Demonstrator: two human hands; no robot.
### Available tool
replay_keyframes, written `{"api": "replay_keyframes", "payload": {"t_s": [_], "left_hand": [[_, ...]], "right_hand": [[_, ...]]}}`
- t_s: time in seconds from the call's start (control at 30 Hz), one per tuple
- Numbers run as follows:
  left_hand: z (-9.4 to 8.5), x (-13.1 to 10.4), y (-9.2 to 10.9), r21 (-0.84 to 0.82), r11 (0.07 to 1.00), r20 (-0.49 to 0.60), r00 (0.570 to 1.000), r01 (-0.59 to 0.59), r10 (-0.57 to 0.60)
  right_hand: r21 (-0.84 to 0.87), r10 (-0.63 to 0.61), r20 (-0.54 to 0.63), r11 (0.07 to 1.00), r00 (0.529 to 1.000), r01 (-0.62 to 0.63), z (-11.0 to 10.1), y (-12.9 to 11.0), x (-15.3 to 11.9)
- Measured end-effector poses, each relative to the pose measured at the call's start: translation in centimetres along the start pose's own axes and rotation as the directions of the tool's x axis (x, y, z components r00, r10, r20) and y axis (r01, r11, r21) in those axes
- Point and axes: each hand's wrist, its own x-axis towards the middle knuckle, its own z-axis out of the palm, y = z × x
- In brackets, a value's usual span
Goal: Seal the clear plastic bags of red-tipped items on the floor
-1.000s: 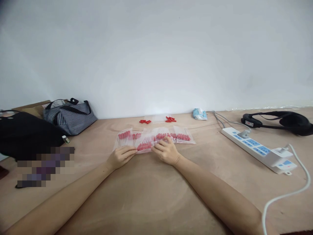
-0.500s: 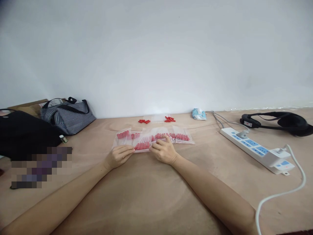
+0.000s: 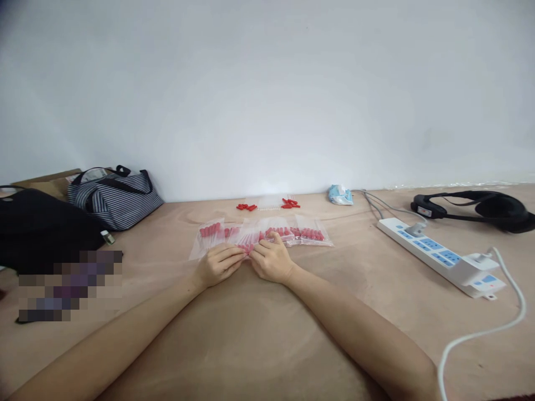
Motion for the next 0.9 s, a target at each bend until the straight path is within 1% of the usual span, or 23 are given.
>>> {"api": "replay_keyframes", "payload": {"t_s": [0.3,0.4,0.57,0.67,0.8,0.9], "left_hand": [[-0.25,0.10,-0.30,0.070,0.991,-0.002,0.993,-0.118,0.118],[-0.31,0.13,-0.28,0.097,0.990,0.011,0.995,-0.102,0.101],[-0.63,0.28,-0.05,0.169,0.984,0.052,0.998,-0.049,0.041],[-0.60,0.30,-0.01,0.176,0.983,0.065,0.997,-0.043,0.032],[-0.52,0.13,-0.09,0.173,0.984,0.040,0.998,-0.054,0.047],[-0.85,-0.13,-0.21,0.179,0.982,0.022,0.998,-0.064,0.061]], "right_hand": [[-0.020,-0.045,-0.048,0.999,0.998,0.044,0.23,-0.32,0.35],[-0.022,-0.043,-0.045,0.999,0.998,0.042,0.26,-0.32,0.41],[-0.008,0.016,-0.021,1.000,1.000,-0.017,0.50,-0.04,0.15],[0.013,0.038,-0.008,0.999,0.999,-0.038,0.64,0.07,-0.02],[0.031,0.058,-0.003,0.998,0.998,-0.058,0.51,0.03,-0.08],[0.044,0.066,-0.023,0.997,0.998,-0.065,0.24,-0.01,-0.07]]}}
